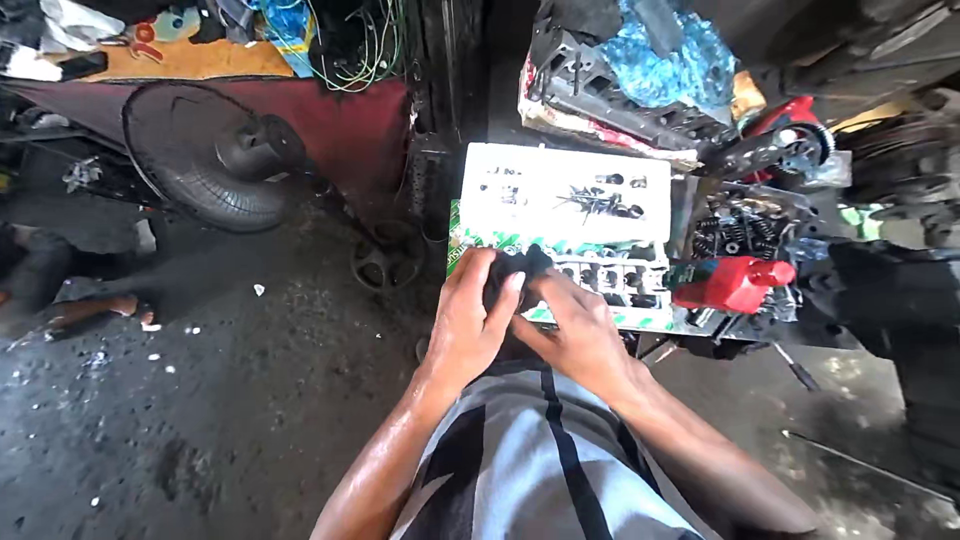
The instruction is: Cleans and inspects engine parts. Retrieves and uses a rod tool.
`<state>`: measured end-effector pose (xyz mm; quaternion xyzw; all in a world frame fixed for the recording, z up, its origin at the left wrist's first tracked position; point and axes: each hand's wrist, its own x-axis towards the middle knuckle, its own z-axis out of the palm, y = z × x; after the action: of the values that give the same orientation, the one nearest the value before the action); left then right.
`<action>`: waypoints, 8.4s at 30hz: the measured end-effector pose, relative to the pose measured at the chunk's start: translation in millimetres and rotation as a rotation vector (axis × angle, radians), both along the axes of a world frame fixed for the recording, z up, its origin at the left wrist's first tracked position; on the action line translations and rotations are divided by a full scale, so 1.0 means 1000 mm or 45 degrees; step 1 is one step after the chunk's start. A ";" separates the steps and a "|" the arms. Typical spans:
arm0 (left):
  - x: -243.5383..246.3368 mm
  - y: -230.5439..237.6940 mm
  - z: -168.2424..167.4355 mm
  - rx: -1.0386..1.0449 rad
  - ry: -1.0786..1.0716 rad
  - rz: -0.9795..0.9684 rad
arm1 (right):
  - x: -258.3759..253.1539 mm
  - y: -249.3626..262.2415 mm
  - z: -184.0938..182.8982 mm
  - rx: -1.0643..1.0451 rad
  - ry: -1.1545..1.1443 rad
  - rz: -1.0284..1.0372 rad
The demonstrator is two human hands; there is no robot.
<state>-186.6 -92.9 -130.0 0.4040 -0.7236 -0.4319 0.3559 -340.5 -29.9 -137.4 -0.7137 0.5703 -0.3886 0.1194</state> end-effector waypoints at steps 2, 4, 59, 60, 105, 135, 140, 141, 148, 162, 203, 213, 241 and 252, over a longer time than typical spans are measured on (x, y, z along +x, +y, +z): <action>0.010 0.002 0.001 0.197 0.081 0.058 | 0.008 -0.002 -0.002 -0.115 0.073 0.069; 0.018 0.002 -0.001 0.604 0.346 0.081 | 0.021 -0.007 -0.006 -0.252 0.037 0.094; 0.108 0.021 0.015 0.955 0.280 -0.344 | 0.030 -0.003 -0.015 -0.337 0.393 0.290; 0.113 0.015 0.020 1.338 0.511 -0.236 | 0.030 -0.007 -0.015 -0.358 0.427 0.341; 0.140 0.068 -0.105 0.240 -0.349 0.365 | -0.082 -0.045 -0.198 0.984 0.200 -0.098; 0.083 0.096 -0.075 0.672 0.650 0.854 | -0.254 -0.071 -0.165 0.856 0.233 -0.645; 0.100 0.095 -0.068 1.045 1.220 0.698 | -0.356 -0.123 -0.212 1.509 0.574 -0.487; 0.099 0.100 -0.064 1.020 1.135 0.819 | -0.360 -0.127 -0.220 1.561 0.617 -0.411; 0.091 0.110 -0.079 1.258 1.316 1.076 | -0.357 -0.133 -0.224 1.525 0.811 -0.437; 0.019 0.025 -0.049 1.172 1.281 0.038 | -0.072 -0.007 -0.051 0.300 -0.987 0.157; 0.065 0.004 -0.030 0.179 0.180 -0.016 | 0.080 -0.011 -0.014 -0.055 0.046 -0.167; 0.050 0.021 -0.062 0.283 0.040 -0.344 | 0.045 0.014 -0.051 0.048 0.069 -0.065; 0.118 0.033 -0.108 0.546 0.079 0.890 | -0.144 -0.005 -0.198 1.052 0.210 -0.489; 0.099 0.039 -0.114 0.448 -0.050 0.758 | -0.145 0.000 -0.200 0.993 0.247 -0.427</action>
<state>-87.9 -53.6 -244.3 0.6607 -0.4952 -0.4195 0.3772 -485.2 -29.4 -336.9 -0.5460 0.7910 -0.0893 0.2613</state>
